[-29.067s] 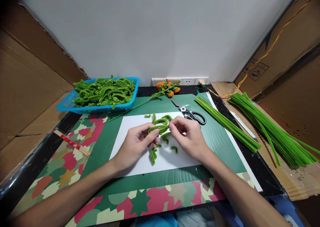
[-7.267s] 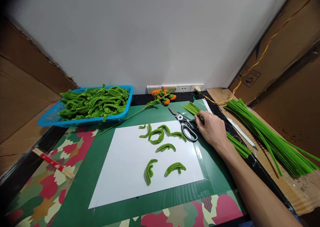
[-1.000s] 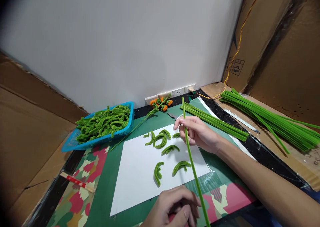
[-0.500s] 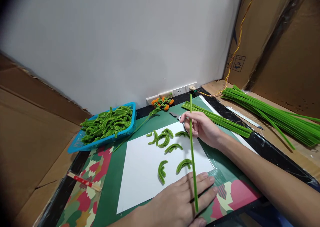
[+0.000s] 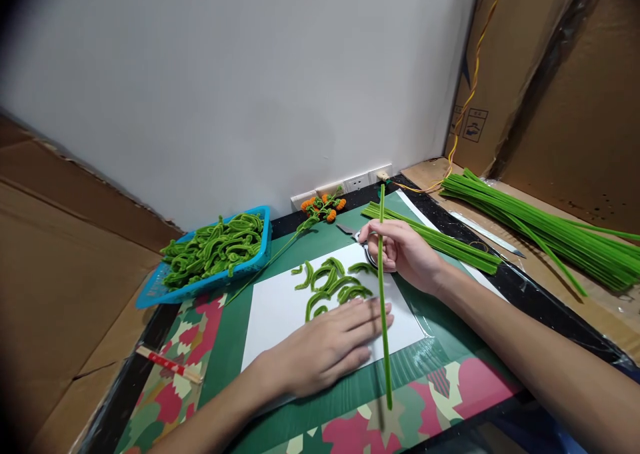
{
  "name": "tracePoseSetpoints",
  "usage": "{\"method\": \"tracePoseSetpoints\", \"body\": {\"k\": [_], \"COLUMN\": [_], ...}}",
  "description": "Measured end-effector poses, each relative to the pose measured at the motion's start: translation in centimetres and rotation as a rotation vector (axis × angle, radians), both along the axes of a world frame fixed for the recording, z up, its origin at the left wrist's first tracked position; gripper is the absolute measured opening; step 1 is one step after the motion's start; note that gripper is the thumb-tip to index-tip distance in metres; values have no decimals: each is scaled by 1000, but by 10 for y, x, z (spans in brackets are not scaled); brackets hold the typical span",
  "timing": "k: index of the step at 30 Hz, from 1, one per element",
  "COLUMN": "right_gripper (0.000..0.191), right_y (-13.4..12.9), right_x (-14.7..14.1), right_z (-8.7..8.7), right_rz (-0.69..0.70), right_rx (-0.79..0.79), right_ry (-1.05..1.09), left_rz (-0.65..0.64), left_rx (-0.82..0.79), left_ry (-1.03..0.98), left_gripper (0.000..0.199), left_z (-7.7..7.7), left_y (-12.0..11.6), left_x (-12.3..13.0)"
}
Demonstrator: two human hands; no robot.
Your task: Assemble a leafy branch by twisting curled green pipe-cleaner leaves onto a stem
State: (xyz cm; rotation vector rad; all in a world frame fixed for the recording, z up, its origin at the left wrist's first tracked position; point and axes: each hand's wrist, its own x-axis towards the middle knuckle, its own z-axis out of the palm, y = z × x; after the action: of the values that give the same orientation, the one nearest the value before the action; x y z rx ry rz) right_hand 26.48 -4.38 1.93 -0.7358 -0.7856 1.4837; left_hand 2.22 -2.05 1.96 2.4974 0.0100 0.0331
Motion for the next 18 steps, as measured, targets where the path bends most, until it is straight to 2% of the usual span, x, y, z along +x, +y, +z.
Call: {"method": "tracePoseSetpoints", "body": {"k": [6, 9, 11, 13, 14, 16, 18], "right_gripper": [34, 36, 37, 37, 37, 36, 35], "right_y": [-1, -2, -2, -2, -2, -1, 0], "right_x": [2, 3, 3, 3, 2, 1, 1], "right_z": [3, 3, 3, 3, 2, 1, -1], "right_rz": [-1, -20, -44, -65, -74, -90, -114], "right_rx": [6, -2, -3, -4, -3, 4, 26], "right_ry": [-39, -75, -107, -139, -155, -185, -225], "left_rz": [154, 279, 377, 465, 533, 636, 624], "left_rx": [114, 98, 26, -143, -284, -667, -1004], "left_ry": [83, 78, 4, -97, -134, -168, -139], "left_gripper": [55, 54, 51, 46, 44, 45, 52], "left_z": [-4, -6, -6, -2, 0, 3, 2], "left_y": [12, 11, 6, -5, -11, -26, -39], "left_x": [-8, -10, -8, -5, -3, 2, 6]}}
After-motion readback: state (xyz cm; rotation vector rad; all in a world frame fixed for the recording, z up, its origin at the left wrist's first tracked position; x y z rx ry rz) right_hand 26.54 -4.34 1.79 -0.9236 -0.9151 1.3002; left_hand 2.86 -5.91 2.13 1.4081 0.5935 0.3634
